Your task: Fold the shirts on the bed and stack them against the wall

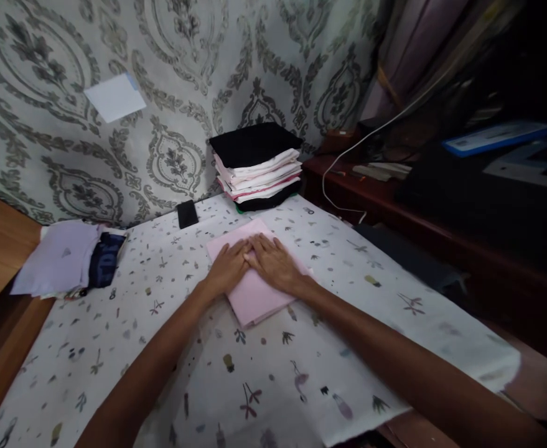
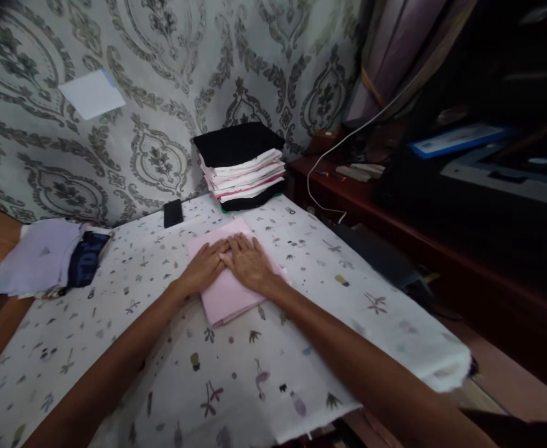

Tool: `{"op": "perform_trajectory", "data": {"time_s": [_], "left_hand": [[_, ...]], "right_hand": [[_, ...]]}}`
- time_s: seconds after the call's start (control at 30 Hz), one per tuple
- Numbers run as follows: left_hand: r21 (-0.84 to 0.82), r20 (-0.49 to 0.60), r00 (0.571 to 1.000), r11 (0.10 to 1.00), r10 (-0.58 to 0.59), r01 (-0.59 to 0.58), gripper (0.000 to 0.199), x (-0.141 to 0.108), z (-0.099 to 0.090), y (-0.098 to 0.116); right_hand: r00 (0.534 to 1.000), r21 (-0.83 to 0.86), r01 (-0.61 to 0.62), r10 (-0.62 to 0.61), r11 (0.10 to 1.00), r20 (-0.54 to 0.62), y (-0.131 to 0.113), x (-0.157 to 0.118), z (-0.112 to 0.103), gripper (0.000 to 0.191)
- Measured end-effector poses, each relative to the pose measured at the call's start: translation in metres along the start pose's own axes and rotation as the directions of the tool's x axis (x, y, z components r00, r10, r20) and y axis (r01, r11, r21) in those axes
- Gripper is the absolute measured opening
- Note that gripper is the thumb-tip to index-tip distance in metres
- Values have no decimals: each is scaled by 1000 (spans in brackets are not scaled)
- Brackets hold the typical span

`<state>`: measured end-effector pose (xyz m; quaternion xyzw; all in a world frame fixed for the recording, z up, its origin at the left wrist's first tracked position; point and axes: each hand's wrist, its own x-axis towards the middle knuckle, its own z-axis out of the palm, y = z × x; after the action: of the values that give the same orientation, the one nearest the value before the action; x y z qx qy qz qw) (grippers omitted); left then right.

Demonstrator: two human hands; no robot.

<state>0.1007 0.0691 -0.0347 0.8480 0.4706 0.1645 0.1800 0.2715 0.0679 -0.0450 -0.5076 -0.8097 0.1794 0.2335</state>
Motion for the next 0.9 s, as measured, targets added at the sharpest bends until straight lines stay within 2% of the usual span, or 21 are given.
{"op": "perform_trajectory", "data": {"time_s": [0.07, 0.2, 0.27, 0.33, 0.47, 0.53, 0.57, 0.6, 0.63, 0.67, 0.7, 0.77, 0.83, 0.9], "left_hand": [[12, 33, 997, 998, -63, 63, 53, 7, -4, -19], [-13, 18, 991, 991, -135, 135, 51, 30, -11, -52], [-14, -13, 985, 985, -170, 170, 48, 41, -16, -65], [-43, -104, 970, 976, -218, 214, 43, 50, -21, -74], [-192, -353, 881, 946, -314, 260, 33, 50, -25, -78], [-330, -437, 794, 897, -422, 295, 31, 38, -24, -69], [-454, -453, 729, 837, -513, 306, 31, 28, -22, -61], [-607, -437, 656, 740, -615, 289, 29, 16, -19, -52], [-755, -384, 592, 610, -708, 240, 26, 2, -17, -41], [-868, -304, 559, 466, -771, 171, 23, -13, -14, -29], [-933, -225, 568, 342, -792, 107, 19, -28, -11, -16], [-987, -93, 626, 156, -774, 46, 18, -56, -5, 12], [-996, 39, 691, 24, -722, 82, 24, -76, 0, 41], [-983, 176, 731, -84, -660, 161, 32, -86, 5, 66]], "right_hand": [[1000, -65, 19, -19, 998, -1, 5, 0, 8, 70], [999, -98, 32, -29, 995, 33, 9, 0, 9, 67], [999, -107, 27, -23, 994, 40, 5, 0, 6, 64], [998, -125, 21, -14, 992, 54, 1, -1, 4, 63], [997, -139, 26, -15, 990, 76, -2, -3, -5, 60], [999, -128, 7, -1, 992, 49, 2, -2, -13, 58], [999, -125, -28, 31, 992, 26, 4, -1, -18, 56], [997, -127, -78, 79, 989, 6, 6, 1, -22, 55], [991, -134, -137, 137, 981, -7, 7, 3, -27, 54], [981, -146, -194, 194, 970, -14, 8, 5, -31, 52], [971, -162, -239, 240, 957, -15, 9, 8, -34, 51], [959, -193, -282, 285, 940, -12, 8, 13, -38, 50], [957, -214, -284, 290, 935, -5, 6, 15, -40, 51], [956, -226, -283, 293, 932, 10, 3, 16, -40, 53]]}}
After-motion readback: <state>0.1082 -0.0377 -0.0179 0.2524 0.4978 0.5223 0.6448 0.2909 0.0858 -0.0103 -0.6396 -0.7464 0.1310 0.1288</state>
